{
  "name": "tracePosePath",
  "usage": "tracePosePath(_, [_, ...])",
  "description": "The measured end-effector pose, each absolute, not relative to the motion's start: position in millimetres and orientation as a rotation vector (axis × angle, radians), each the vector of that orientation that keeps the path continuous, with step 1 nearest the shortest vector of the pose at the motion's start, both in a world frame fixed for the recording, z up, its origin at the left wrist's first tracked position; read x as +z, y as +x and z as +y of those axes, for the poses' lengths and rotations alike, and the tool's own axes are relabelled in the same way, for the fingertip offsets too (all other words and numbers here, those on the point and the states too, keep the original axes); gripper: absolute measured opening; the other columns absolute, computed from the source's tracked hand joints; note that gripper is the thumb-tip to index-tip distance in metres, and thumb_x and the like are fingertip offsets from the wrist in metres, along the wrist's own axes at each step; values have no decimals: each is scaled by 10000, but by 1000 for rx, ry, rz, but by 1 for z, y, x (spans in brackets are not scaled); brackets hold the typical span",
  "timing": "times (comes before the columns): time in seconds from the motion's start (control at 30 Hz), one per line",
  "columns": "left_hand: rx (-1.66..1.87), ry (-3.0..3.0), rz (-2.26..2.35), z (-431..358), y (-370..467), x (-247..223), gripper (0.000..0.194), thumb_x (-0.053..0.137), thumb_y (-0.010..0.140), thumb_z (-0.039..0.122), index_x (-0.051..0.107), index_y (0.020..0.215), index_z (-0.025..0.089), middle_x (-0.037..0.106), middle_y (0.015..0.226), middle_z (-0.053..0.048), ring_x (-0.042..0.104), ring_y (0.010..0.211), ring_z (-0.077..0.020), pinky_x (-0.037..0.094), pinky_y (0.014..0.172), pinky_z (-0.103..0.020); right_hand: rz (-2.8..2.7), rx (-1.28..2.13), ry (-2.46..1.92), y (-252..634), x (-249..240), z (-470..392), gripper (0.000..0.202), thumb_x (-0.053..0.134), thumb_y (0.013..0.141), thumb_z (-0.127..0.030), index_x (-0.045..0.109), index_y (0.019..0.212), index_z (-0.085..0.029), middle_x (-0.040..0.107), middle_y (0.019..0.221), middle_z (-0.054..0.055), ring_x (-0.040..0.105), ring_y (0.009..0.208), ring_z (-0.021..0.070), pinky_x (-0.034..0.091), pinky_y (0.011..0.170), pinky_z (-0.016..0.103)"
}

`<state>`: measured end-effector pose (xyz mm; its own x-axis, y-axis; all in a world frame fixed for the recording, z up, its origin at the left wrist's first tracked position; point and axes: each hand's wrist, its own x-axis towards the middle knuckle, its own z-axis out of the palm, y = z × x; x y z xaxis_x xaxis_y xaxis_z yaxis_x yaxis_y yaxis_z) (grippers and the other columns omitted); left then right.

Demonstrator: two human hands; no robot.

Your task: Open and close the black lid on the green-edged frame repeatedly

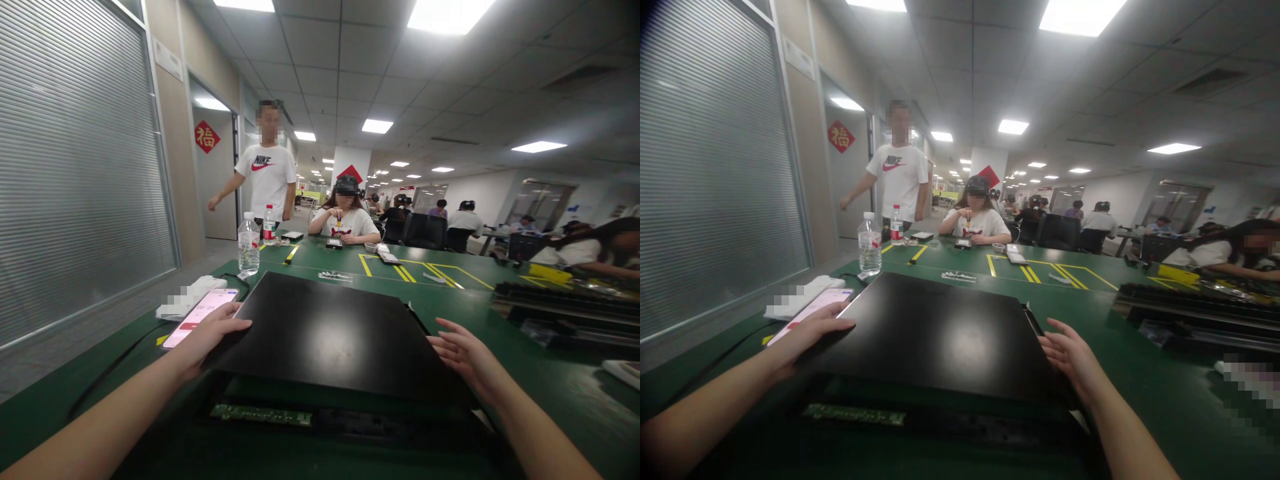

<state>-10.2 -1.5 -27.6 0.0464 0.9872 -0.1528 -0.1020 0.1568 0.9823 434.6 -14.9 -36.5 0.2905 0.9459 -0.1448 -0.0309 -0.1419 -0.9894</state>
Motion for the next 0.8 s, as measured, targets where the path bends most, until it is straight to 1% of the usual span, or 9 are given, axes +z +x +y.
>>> tracePosePath(0.17, [1190, 1043, 1147, 3, -15, -28, 351, 727, 597, 246, 558, 904, 238, 703, 800, -2, 685, 725, -230, 524, 675, -323, -977, 1122, -1437, 429, -37, -17, 637, 622, 696, -311, 382, 1285, -270, 688, 959, 79, 649, 815, 192, 485, 692, 300])
tracePosePath(0.3, [1217, 1062, 1134, 4, -16, -28, 360, 743, 576, 248, 575, 894, 240, 702, 780, 6, 684, 740, -231, 526, 696, -323, -1063, 1015, -1493, 427, -36, -18, 616, 608, 705, -361, 410, 1281, -272, 693, 910, 53, 615, 769, 168, 441, 623, 269])
tracePosePath(0.4, [1208, 1087, 1161, 7, -18, -31, 327, 741, 581, 259, 590, 870, 239, 701, 734, 4, 680, 702, -231, 525, 668, -324, -1122, 915, -1561, 430, -40, -15, 596, 603, 700, -421, 450, 1256, -269, 694, 834, 36, 572, 688, 149, 381, 552, 243])
tracePosePath(0.57, [1178, 1112, 1192, 8, -16, -34, 358, 756, 562, 260, 579, 869, 215, 708, 722, 3, 684, 679, -218, 516, 626, -287, -1120, 887, -1612, 433, -44, -12, 589, 600, 692, -448, 464, 1226, -240, 691, 812, 41, 509, 601, 117, 326, 498, 218])
tracePosePath(0.8, [1141, 1070, 1206, 0, -7, -33, 360, 749, 601, 253, 540, 889, 200, 724, 745, -9, 694, 637, -212, 530, 585, -286, -1130, 827, -1669, 437, -43, -9, 544, 629, 660, -453, 526, 1135, -209, 671, 751, 43, 489, 569, 110, 324, 473, 211])
